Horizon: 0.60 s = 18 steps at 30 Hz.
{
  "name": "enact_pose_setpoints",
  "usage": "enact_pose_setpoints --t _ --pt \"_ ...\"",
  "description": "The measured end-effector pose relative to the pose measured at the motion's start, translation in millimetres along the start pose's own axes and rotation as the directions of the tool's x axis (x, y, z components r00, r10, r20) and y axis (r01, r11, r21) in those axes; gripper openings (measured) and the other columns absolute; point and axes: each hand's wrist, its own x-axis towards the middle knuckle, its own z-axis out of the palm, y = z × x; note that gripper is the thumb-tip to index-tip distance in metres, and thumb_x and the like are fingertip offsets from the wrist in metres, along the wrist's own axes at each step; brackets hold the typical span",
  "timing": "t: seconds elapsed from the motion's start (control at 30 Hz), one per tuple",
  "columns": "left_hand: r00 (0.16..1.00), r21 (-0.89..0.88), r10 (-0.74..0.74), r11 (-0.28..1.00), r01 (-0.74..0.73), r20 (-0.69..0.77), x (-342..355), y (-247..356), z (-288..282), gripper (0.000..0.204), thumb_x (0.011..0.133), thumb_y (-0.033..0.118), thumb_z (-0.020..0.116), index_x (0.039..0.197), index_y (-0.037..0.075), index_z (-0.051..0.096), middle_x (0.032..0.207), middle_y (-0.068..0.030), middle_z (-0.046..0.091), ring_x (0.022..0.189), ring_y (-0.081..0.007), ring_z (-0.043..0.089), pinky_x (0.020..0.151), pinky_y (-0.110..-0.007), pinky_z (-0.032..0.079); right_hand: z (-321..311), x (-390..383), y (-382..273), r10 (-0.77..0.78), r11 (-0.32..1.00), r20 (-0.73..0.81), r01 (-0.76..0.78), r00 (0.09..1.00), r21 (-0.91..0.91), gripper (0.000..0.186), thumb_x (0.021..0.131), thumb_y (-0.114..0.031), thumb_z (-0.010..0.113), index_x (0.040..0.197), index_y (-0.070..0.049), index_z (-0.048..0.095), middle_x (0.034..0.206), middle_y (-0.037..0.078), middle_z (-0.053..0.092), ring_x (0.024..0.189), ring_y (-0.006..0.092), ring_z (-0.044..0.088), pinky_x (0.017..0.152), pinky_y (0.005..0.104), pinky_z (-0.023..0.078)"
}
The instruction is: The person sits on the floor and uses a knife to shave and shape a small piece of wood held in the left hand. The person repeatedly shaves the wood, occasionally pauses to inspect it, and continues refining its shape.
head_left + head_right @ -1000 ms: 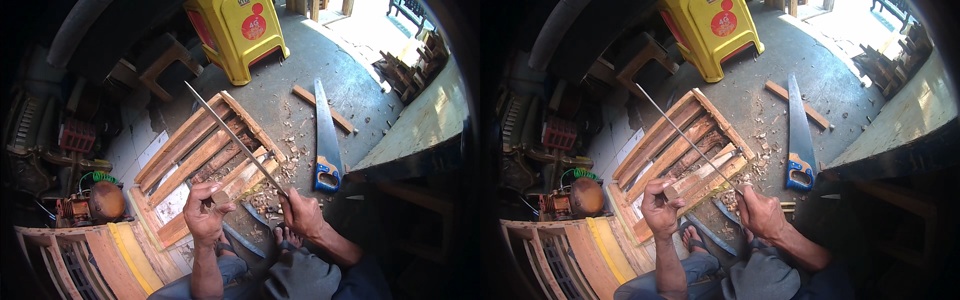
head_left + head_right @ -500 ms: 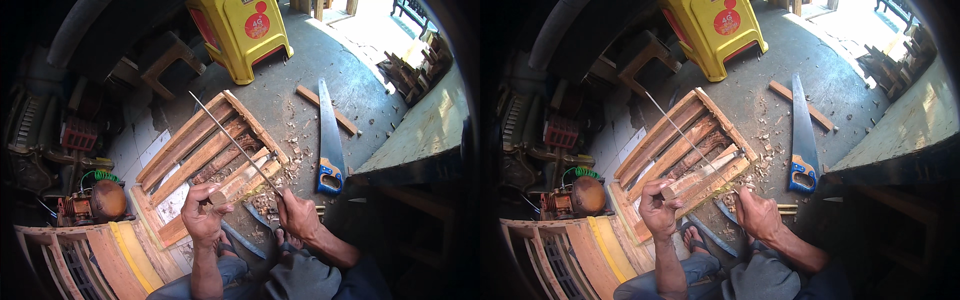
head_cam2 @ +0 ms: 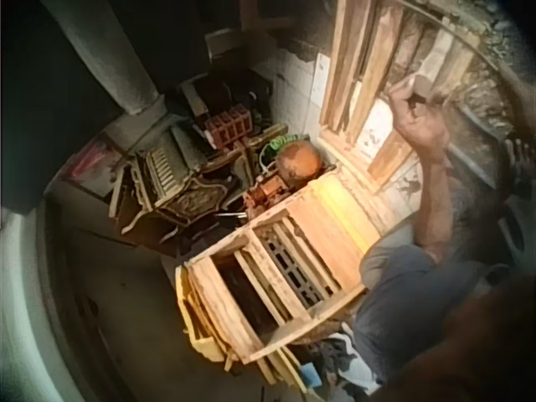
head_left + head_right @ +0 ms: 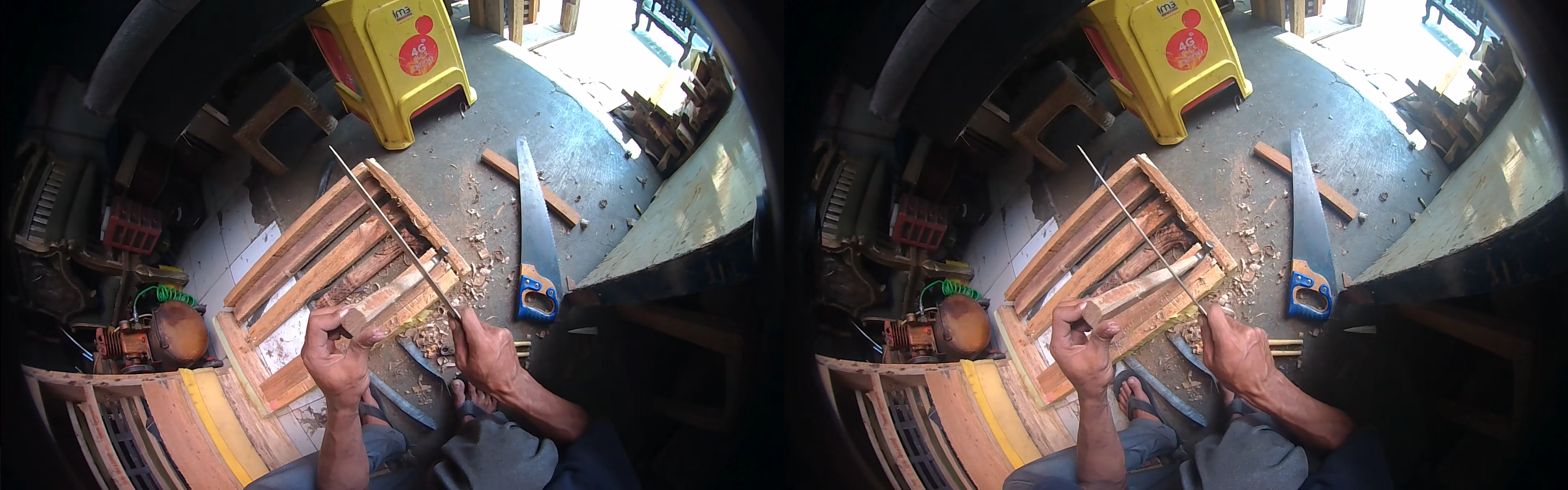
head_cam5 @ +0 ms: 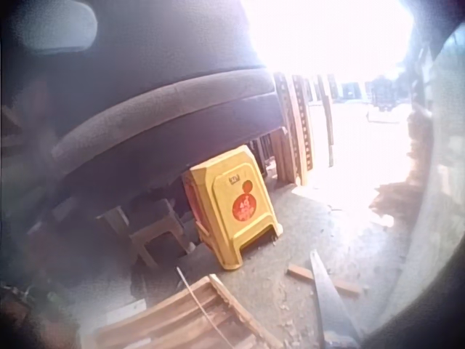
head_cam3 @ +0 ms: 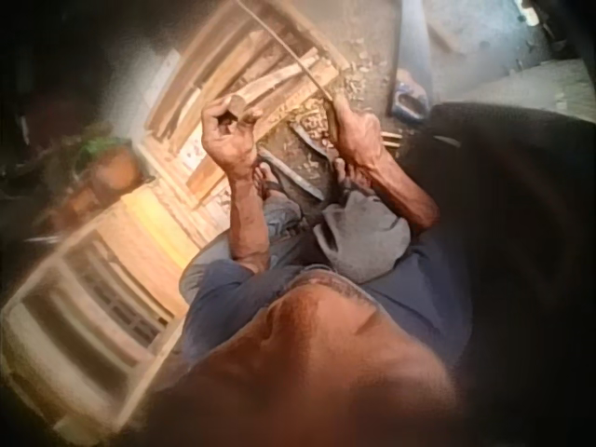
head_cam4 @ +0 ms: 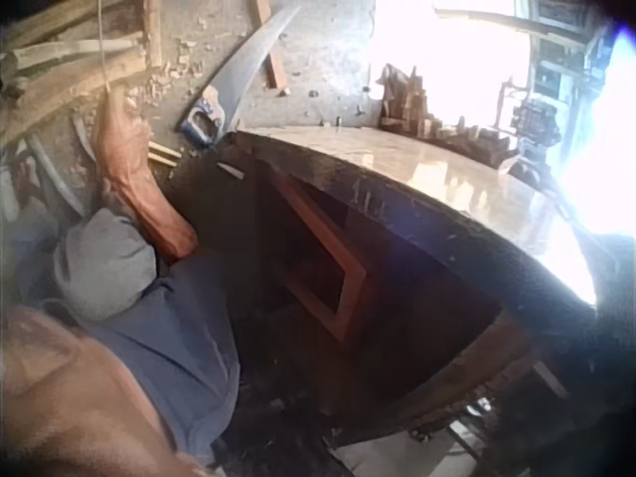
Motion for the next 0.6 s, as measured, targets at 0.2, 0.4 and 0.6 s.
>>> enact_pose_setpoints --t 0.2,0.4,0.6 --pt "0.997 -0.007 -0.022 1.000 0.021 -0.076 -6 1 9 0.039 0.085 0.009 0.084 0.105 0.001 0.052 0.092 -0.0028 0.059 0.077 -0.0066 0.058 0.063 -0.020 0.048 4 1 -6 -0.013 1.000 0.060 0.014 0.998 -0.008 0.017 0.091 -0.006 0.064 0.104 -0.003 0.055 0.072 0.019 0.065 0.061 0.0377 0.068 0.051 0.0469 0.052" --pt "0.986 -0.053 -0.135 0.990 0.130 -0.094 -9 8 14 0.038 0.086 0.010 0.084 0.105 0.002 0.051 0.088 -0.0012 0.058 0.073 -0.0059 0.056 0.062 -0.019 0.046 11 -1 -3 -0.067 0.998 0.026 0.067 0.997 0.003 0.012 0.096 -0.010 0.061 0.105 -0.006 0.054 0.071 0.020 0.066 0.063 0.0389 0.068 0.053 0.0488 0.053" --pt "0.989 0.009 -0.084 0.996 0.086 -0.123 -5 4 15 0.038 0.087 0.010 0.083 0.103 0.002 0.050 0.093 -0.0028 0.057 0.076 -0.0059 0.056 0.062 -0.019 0.046 5 -13 -9 -0.085 0.988 -0.057 0.091 0.995 0.123 0.014 0.098 -0.015 0.059 0.105 -0.005 0.053 0.076 0.021 0.066 0.067 0.0396 0.069 0.055 0.0510 0.053"
